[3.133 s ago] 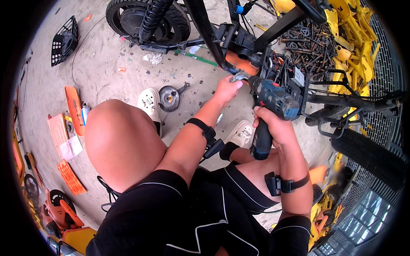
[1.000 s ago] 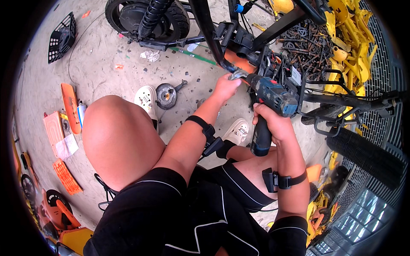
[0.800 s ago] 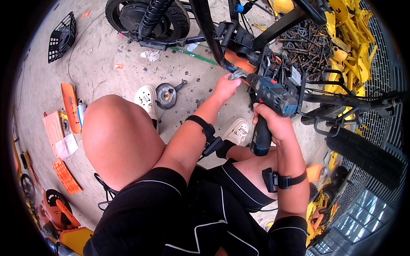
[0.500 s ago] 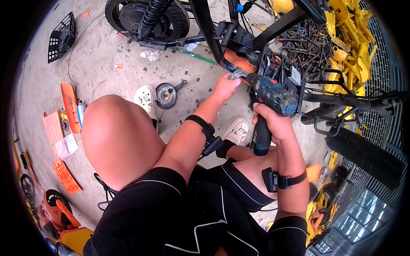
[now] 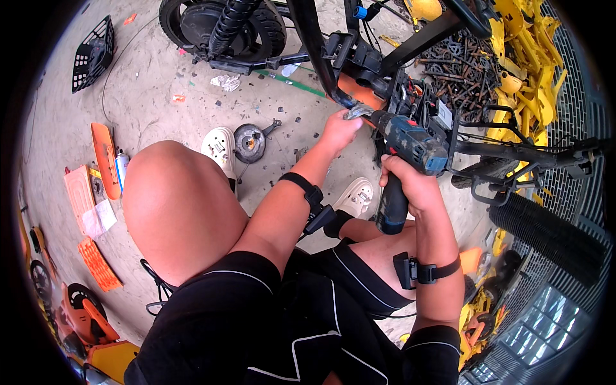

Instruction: The person uses a power drill to secure a metal bracket onto a motorcycle frame, then attaches a small part to the frame by hand before resuming work with the drill.

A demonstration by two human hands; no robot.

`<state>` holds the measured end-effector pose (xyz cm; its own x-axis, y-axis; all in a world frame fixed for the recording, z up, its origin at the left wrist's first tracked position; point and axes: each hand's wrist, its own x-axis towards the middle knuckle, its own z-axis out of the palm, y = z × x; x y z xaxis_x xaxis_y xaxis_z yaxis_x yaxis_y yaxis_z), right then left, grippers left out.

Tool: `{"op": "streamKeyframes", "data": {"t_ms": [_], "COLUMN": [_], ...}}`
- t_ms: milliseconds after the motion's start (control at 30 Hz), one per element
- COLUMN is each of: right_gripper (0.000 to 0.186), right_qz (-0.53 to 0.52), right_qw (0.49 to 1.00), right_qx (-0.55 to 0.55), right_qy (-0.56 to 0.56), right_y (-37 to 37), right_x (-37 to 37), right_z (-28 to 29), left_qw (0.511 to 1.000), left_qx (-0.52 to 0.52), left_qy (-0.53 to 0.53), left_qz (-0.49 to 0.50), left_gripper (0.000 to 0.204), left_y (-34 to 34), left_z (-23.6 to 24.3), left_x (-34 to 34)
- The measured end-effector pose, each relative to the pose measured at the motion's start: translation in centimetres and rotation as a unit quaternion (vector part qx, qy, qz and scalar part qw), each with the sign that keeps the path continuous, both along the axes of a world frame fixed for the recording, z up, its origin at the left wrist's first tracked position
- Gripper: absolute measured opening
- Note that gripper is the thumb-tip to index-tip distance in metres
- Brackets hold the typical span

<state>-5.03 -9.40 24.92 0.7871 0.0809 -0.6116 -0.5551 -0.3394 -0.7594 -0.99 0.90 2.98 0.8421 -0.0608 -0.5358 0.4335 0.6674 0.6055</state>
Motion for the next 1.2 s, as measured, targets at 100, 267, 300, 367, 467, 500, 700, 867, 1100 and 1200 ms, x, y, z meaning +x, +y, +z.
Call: {"op": "streamKeyframes", "data": {"t_ms": [100,267,300,367,467,500,700,867,1100,1200], "right_gripper": [0.006,0.006,0.006,0.006,0.006,0.006,0.006,0.006,0.007,0.008], "right_qz": [0.002,0.009,0.008,0.013,0.012,0.01,0.005,-0.003,-0.002,-0.009], "right_qw": [1.0,1.0,1.0,1.0,1.0,1.0,1.0,1.0,1.0,1.0], "right_qx": [-0.001,0.003,0.003,0.001,0.0,0.0,-0.002,-0.003,-0.004,-0.008], "right_qy": [0.001,-0.004,-0.005,-0.005,-0.001,0.001,0.001,-0.004,0.0,0.001], "right_y": [-0.01,-0.07,-0.05,-0.1,-0.05,-0.01,-0.06,0.38,0.25,0.36], "right_x": [-0.06,0.02,-0.01,0.03,0.08,0.1,0.17,0.04,0.05,0.04], "right_z": [-0.2,-0.18,-0.15,-0.2,-0.21,-0.19,-0.21,-0.01,-0.08,0.05], "left_qw": [1.0,1.0,1.0,1.0,1.0,1.0,1.0,1.0,1.0,1.0], "left_qx": [0.012,0.017,0.017,0.012,0.013,0.014,0.001,0.003,-0.001,-0.006], "left_qy": [0.006,0.007,0.005,0.002,-0.002,-0.002,-0.007,-0.006,-0.008,-0.011], "left_qz": [0.0,-0.005,-0.006,-0.007,-0.007,-0.006,-0.01,-0.003,-0.005,-0.003], "left_gripper": [0.022,0.022,0.023,0.023,0.023,0.022,0.02,0.02,0.021,0.022], "left_y": [-0.04,-0.03,-0.03,-0.04,-0.1,-0.11,-0.07,-0.17,-0.1,-0.08], "left_z": [0.17,0.22,0.2,0.09,-0.15,-0.22,-0.18,-0.34,-0.14,-0.14], "left_x": [0.01,-0.01,-0.03,-0.03,0.03,0.05,0.0,0.13,0.05,0.02]}}
